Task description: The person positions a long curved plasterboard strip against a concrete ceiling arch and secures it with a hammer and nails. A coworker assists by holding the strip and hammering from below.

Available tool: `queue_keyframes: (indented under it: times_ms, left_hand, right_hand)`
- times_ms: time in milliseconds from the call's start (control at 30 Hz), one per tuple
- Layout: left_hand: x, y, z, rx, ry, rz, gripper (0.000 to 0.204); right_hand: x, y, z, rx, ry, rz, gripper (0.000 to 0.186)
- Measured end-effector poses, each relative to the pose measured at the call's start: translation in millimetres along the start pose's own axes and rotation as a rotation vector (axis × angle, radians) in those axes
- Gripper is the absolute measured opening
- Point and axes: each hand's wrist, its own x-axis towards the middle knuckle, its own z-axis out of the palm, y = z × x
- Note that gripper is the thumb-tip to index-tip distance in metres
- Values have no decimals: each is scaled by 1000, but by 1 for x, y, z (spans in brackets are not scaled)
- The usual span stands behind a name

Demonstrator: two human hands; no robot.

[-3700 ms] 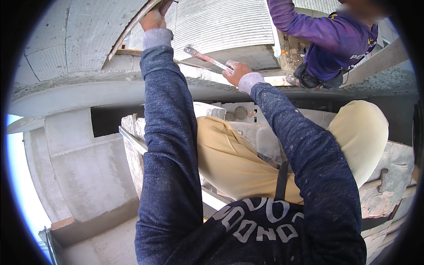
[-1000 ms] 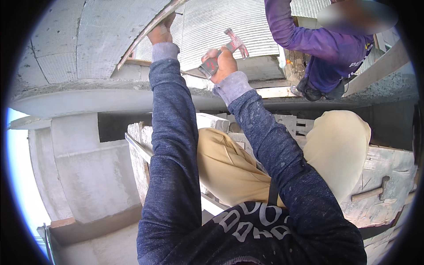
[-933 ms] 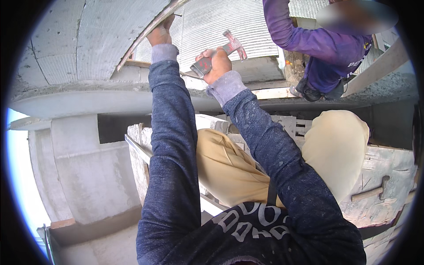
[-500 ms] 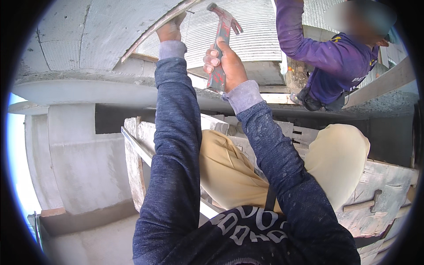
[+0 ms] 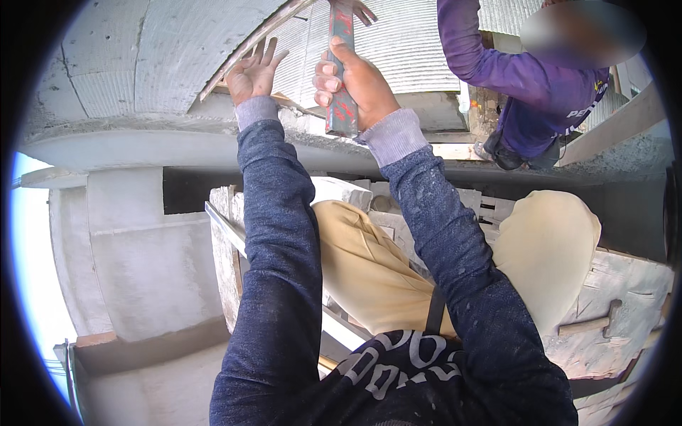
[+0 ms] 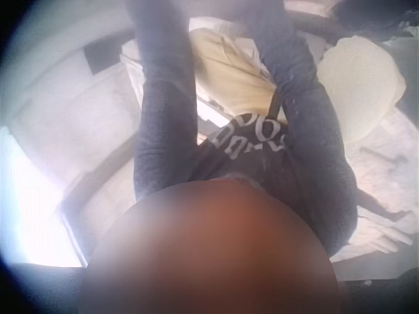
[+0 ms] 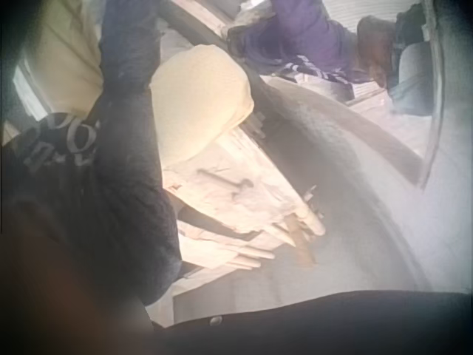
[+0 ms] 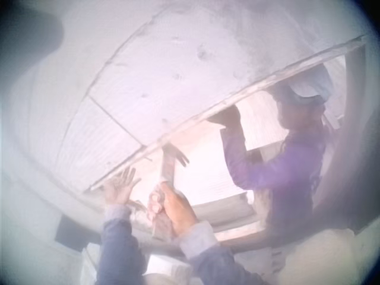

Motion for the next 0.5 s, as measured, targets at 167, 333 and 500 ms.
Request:
queue_keyframes:
  times_ms: [167, 333, 500]
  left_hand:
    - [-10, 29, 38, -335, 271, 188, 92]
    - [20, 37, 45, -201, 500, 219, 90]
    - [12, 41, 53, -90, 705, 246, 80]
  right_hand:
    - [1, 5, 5, 47, -12, -7, 22]
    - [0, 5, 6, -13, 90, -38, 26]
    - [5, 27, -8, 156, 299, -89, 26]
